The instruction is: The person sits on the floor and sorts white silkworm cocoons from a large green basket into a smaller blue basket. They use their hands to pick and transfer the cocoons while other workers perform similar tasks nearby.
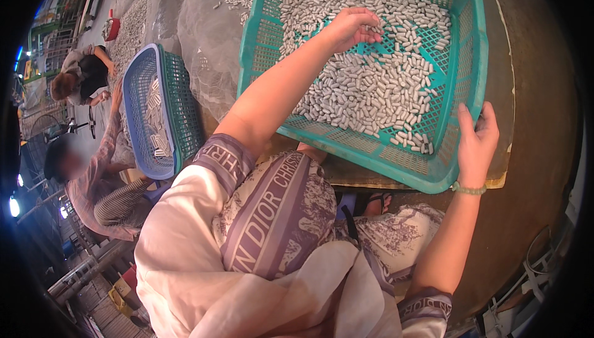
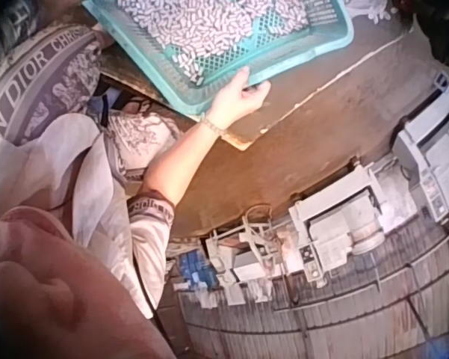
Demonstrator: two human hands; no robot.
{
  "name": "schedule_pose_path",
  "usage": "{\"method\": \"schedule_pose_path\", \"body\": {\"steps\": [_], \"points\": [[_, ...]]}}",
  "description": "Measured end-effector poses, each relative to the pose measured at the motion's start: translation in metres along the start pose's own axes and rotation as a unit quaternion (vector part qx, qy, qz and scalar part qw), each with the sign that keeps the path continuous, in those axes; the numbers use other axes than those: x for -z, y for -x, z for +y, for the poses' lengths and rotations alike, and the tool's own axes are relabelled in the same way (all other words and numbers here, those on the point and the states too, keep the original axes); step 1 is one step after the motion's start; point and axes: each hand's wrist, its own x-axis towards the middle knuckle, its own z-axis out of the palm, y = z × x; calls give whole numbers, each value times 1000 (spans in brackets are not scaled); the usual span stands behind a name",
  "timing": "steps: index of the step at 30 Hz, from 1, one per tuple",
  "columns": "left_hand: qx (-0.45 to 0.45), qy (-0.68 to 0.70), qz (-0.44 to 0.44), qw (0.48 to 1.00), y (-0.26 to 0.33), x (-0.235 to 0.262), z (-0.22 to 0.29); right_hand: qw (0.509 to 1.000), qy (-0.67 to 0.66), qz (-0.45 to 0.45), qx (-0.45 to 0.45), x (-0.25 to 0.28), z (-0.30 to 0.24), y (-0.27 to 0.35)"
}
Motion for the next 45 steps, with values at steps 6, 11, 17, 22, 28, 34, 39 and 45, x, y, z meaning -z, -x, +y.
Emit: {"method": "schedule_pose_path", "body": {"steps": [6,11,17,22,28,34,39,45], "points": [[-53,-280,33,958,-3,-13,-18,1000,-15,-1,-4,-1,0,-1],[-219,-477,114,843,-13,-33,-32,1000,-12,-1,-1,-1,1,-2],[-246,-505,87,823,-10,-38,-28,999,-25,18,13,-5,-3,-1],[-43,-223,21,974,-9,-34,-8,1000,-25,14,8,-3,-2,-1],[-104,-236,43,965,-29,-46,3,1000,-24,10,9,-1,-2,-2],[-209,-629,162,731,-67,-66,-13,999,19,14,23,-7,-12,-2],[-204,-674,132,697,-49,-75,5,1000,-18,10,22,-2,-6,-1],[-208,-439,265,833,7,13,49,1000,-13,12,10,2,-2,-2]]}}
